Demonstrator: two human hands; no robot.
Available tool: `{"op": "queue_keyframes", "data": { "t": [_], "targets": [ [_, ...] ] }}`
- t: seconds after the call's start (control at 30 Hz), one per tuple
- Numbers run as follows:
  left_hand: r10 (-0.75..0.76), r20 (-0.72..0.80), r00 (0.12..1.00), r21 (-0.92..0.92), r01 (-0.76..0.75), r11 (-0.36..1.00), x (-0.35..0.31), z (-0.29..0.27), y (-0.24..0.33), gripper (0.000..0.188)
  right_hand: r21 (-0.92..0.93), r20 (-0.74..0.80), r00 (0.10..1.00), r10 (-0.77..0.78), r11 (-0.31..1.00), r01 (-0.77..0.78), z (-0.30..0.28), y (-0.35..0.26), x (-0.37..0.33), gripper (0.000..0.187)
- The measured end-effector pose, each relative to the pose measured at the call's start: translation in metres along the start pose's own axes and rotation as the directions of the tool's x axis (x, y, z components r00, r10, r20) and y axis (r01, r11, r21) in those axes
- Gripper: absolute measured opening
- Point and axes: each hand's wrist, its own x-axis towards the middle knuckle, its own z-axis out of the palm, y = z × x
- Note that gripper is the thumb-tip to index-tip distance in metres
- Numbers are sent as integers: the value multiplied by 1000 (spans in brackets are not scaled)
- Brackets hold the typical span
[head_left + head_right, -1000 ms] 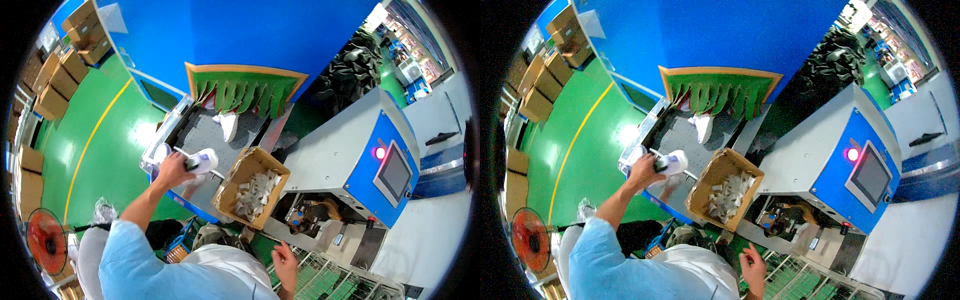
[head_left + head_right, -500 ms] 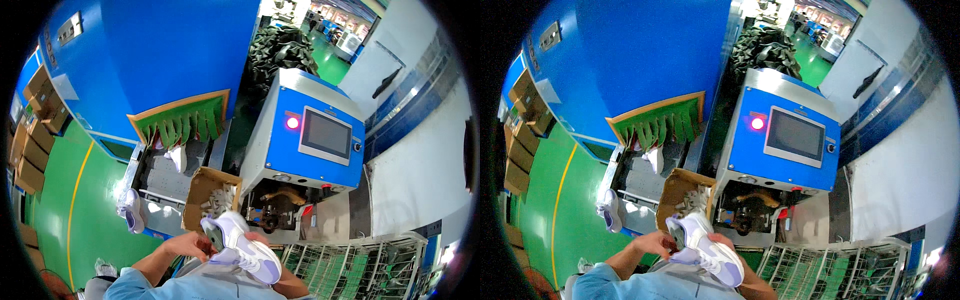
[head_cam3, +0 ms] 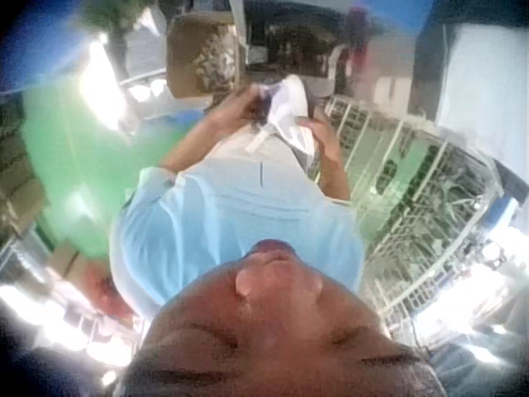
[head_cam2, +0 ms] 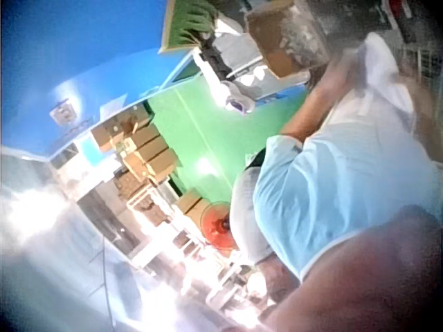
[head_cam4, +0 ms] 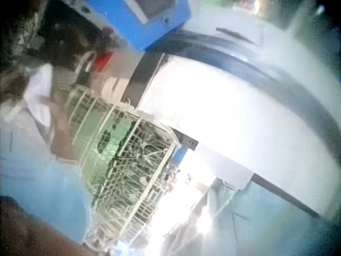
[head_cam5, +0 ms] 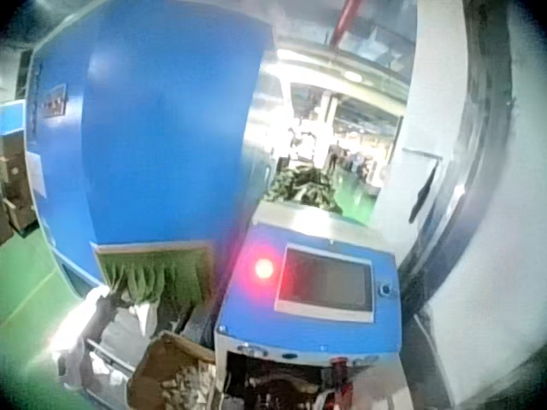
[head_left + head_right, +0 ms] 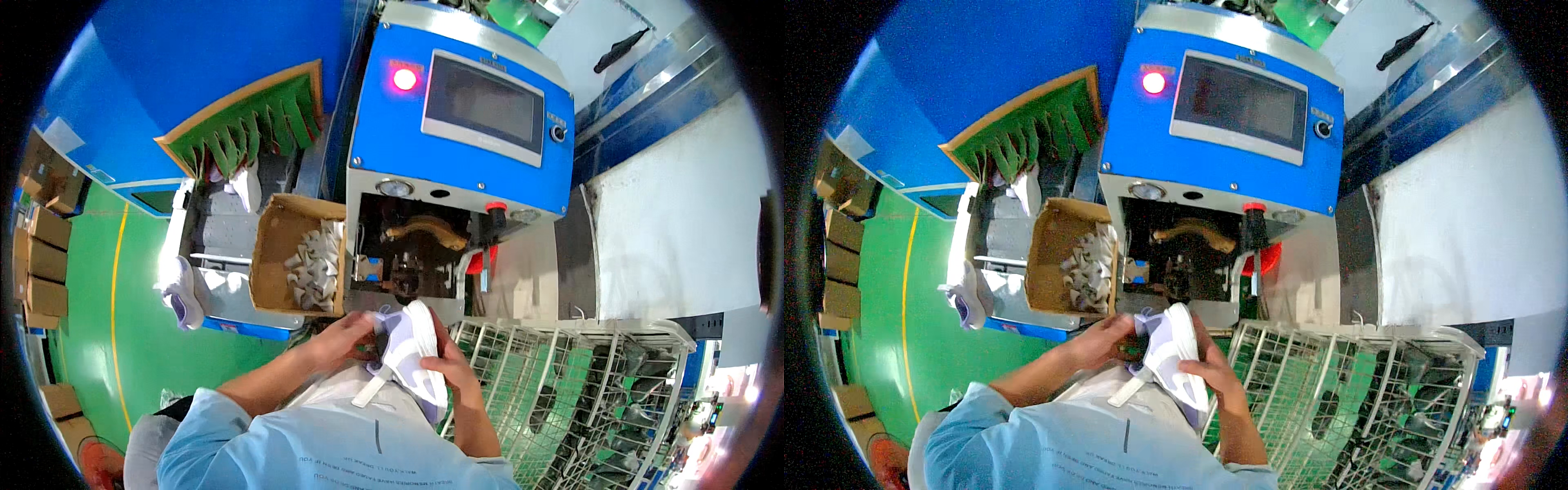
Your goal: The person takes a white shoe upper from a conveyor belt, inserts a green plastic last into it, and then places the assembled piece into a heat-forming machine.
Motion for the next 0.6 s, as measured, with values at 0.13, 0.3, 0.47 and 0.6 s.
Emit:
{"op": "queue_keyframes", "data": {
  "t": [0.13,0.3,0.47,0.6],
  "targets": [
    [-172,-39,984,76,175,982,35,23,-3,42,345,-180,952,248,922,-175,-1,-4,-13,89],
    [32,-55,998,240,-18,971,34,27,-24,47,369,-173,961,216,919,-140,-19,11,-15,86],
    [345,-94,934,464,-265,845,25,17,0,33,186,-101,995,28,983,-8,0,-26,21,89],
    [428,-58,902,200,-410,890,22,12,0,28,50,-226,974,-15,998,27,-9,-42,41,85]
  ]
}}
